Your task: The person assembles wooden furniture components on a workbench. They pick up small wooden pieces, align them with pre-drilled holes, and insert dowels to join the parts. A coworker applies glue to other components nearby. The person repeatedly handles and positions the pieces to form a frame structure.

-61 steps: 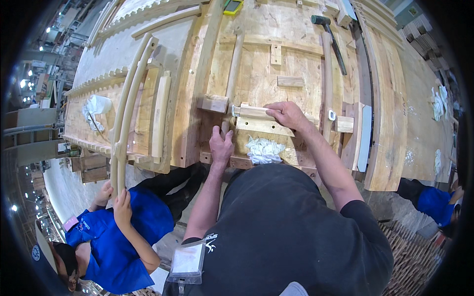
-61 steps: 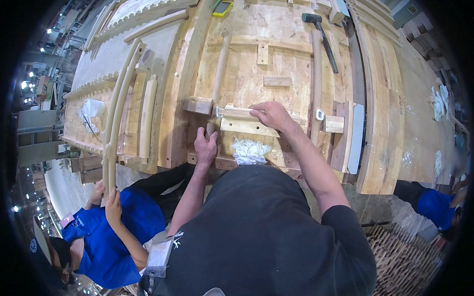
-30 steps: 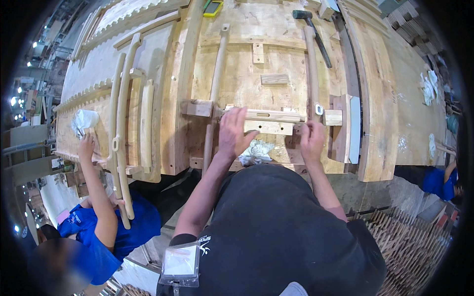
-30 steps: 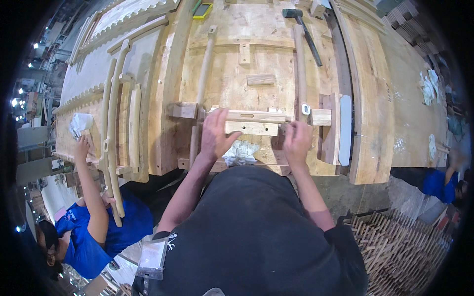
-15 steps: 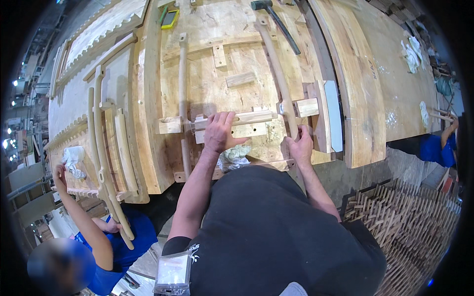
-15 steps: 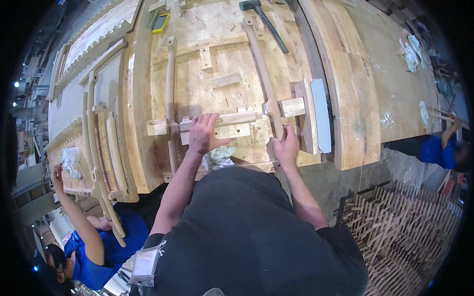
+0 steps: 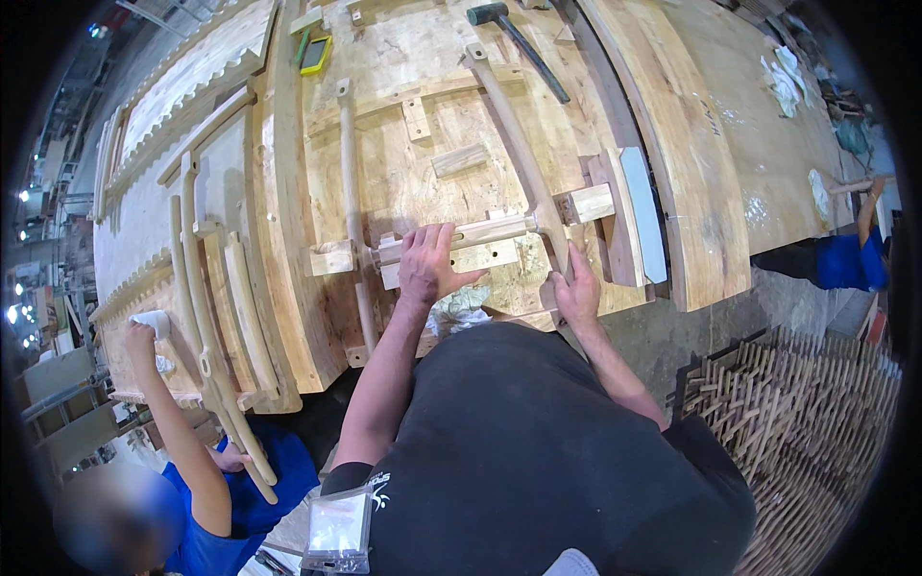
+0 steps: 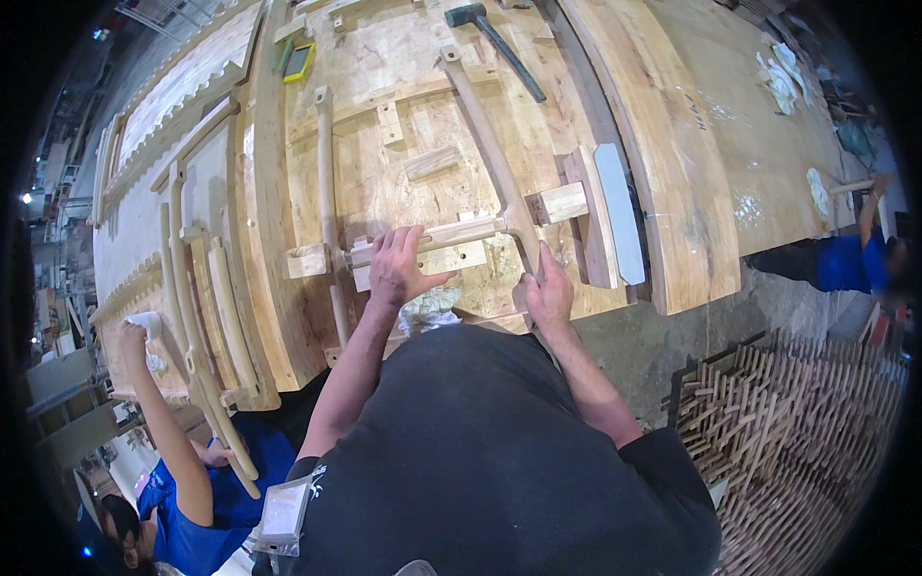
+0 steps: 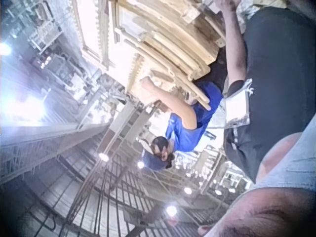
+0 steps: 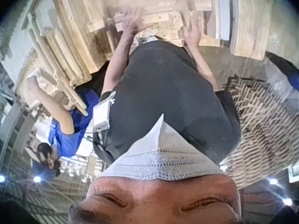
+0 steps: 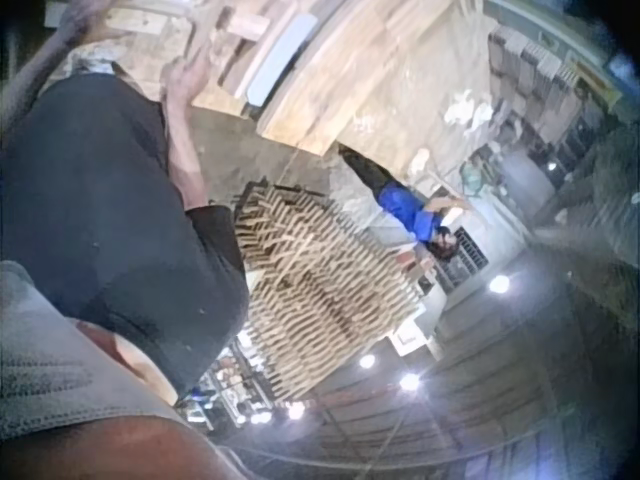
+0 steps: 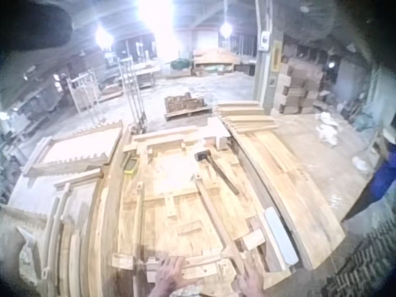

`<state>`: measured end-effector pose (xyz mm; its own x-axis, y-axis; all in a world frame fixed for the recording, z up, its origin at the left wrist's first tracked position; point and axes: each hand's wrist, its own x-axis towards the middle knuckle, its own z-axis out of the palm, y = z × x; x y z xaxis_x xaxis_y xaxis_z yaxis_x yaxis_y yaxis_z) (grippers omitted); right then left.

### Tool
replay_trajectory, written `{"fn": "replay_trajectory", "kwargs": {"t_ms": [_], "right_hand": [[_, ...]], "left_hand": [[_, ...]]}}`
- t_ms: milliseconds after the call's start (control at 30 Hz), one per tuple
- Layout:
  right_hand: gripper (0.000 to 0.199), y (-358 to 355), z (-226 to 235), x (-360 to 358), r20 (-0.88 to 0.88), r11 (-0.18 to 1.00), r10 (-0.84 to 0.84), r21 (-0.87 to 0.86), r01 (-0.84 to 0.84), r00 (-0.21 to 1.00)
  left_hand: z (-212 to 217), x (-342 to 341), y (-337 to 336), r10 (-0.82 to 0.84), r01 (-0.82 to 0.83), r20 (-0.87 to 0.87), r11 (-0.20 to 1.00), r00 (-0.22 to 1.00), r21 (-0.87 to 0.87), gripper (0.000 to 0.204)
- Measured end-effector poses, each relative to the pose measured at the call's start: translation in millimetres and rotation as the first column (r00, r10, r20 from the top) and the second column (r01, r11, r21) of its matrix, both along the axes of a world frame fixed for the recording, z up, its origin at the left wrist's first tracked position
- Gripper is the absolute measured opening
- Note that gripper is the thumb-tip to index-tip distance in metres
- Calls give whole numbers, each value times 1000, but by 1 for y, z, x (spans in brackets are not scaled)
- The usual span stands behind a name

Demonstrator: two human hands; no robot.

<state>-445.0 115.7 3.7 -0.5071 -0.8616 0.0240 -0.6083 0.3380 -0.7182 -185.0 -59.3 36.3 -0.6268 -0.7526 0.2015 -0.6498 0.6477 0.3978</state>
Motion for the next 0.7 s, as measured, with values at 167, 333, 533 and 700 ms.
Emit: {"fn": "replay_trajectory", "kwargs": {"t_ms": [167,333,533,700], "right_hand": [[69,-1,7,-2,36,997,-22,78,19,999],[61,0,0,-1,-67,999,-27,46,30,997],[48,-2,2,2,-105,993,-65,92,75,992],[46,-2,0,-2,-138,995,-39,83,51,990]], "left_hand": [[0,1,-1,1,-1,22,1000,1000,26,94],[-3,2,0,10,-13,60,999,998,53,94],[-4,4,-1,10,-12,39,998,999,54,92],[-4,4,0,19,-19,8,1000,1000,-11,91]]}}
